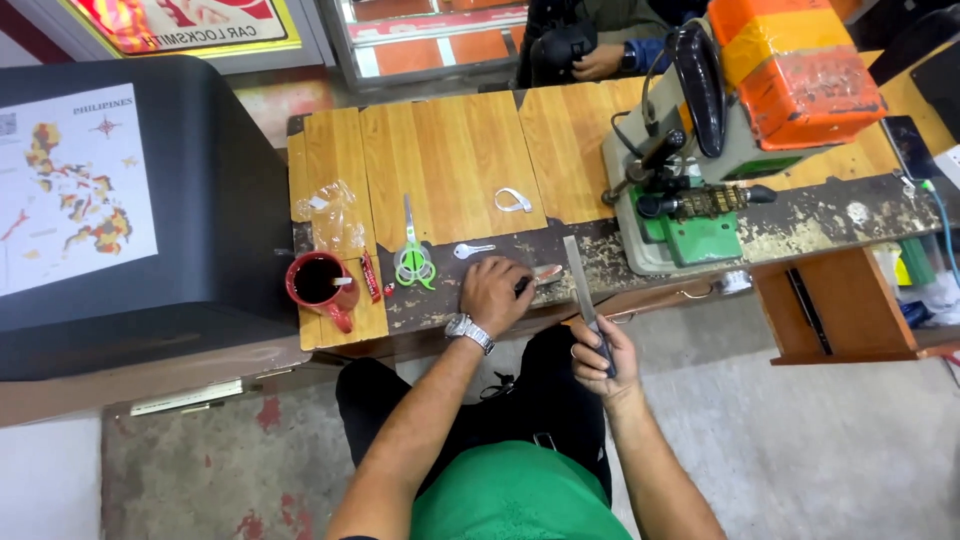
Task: Refining a newly cut key using a hand file and testing its operation in a lock cylinder.
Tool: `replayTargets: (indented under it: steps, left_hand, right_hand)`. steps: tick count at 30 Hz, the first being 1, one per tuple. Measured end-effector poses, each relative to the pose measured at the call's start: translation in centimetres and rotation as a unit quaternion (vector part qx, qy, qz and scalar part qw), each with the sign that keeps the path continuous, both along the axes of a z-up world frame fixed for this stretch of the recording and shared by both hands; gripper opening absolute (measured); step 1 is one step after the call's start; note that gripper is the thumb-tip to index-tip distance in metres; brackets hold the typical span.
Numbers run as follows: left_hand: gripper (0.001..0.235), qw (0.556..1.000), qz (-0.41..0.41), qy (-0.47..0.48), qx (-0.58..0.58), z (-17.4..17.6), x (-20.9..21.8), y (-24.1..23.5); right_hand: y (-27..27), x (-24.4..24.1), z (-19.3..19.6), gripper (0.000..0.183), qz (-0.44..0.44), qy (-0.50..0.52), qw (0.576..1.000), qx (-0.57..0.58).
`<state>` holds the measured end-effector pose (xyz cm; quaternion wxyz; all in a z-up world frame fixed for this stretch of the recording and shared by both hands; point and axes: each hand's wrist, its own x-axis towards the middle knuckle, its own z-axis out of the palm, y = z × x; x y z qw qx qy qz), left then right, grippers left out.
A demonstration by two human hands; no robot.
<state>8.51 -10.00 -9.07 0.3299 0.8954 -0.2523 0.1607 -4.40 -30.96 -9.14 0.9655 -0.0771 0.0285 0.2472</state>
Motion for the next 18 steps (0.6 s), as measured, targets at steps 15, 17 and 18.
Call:
replayTargets:
  steps: [15,17,18]
  left_hand:
    - [0.025,0.995,-0.025,0.079,0.059,2.9,0.5,-0.9]
    - [0.021,0.994,-0.03,0.084,0.065,1.4,0.8,-1.1]
    - [0.018,0.993,-0.038,0.088,0.071,0.7,1.1,-1.3]
  right_hand:
    - [2.7,0.7,8.9,0.047,0.005,0.008,0.987,-0.16]
    - [2.7,0.4,7.0,0.036,-0.034,-0.009,0.978,-0.207]
    - [2.5,0.5,6.2,0.036,-0.077,-0.026,0.964,-0.254]
